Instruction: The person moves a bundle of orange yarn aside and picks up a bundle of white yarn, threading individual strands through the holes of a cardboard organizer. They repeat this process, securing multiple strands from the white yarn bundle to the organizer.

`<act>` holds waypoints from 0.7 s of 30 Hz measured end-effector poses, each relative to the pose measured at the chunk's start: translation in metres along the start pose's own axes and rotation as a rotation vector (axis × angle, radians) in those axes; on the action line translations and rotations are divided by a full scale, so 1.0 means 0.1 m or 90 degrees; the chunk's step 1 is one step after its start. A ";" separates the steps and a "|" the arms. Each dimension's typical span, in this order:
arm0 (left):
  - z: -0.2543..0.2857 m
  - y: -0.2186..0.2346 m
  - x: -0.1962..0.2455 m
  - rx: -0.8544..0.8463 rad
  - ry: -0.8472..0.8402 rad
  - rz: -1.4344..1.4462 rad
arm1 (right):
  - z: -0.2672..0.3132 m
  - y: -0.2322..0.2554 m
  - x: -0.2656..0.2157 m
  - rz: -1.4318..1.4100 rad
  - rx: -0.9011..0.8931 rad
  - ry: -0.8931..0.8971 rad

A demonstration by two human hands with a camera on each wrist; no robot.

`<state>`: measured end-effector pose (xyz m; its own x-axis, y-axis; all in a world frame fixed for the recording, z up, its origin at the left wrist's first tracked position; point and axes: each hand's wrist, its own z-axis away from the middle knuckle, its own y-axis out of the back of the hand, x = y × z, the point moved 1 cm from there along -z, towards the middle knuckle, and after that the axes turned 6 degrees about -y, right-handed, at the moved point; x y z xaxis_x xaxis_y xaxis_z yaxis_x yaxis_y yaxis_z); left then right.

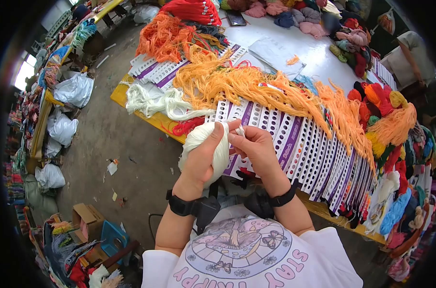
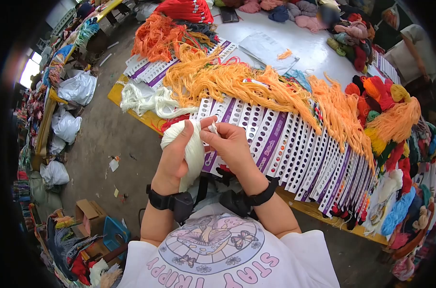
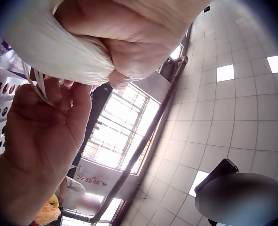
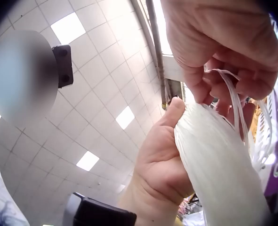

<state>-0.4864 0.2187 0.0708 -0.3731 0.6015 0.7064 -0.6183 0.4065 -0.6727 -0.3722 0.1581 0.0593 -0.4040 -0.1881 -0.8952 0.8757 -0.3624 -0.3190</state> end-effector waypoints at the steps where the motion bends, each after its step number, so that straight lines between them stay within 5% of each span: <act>1: 0.01 -0.03 0.02 0.005 -0.002 0.005 | -0.01 0.02 0.02 -0.021 0.001 -0.005; 5: 0.00 0.04 0.02 0.002 -0.011 -0.015 | 0.01 0.04 0.00 -0.132 -0.021 0.006; 14: -0.01 0.03 0.00 0.090 -0.054 -0.077 | 0.03 0.07 0.01 -0.036 0.029 -0.011; 16: -0.03 0.09 -0.02 0.051 -0.055 -0.051 | 0.04 0.01 -0.06 -0.280 0.029 -0.112; 20: -0.03 0.12 0.02 0.034 -0.006 0.000 | -0.05 0.15 0.04 -0.550 -0.235 -0.275; 21: -0.01 0.09 0.04 0.021 -0.004 0.000 | -0.04 0.17 0.05 -0.470 -0.224 -0.250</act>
<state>-0.4926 0.2253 0.0675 -0.3771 0.5977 0.7075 -0.6406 0.3834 -0.6653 -0.3584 0.1551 0.0486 -0.8995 -0.3397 -0.2750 0.3622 -0.2271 -0.9040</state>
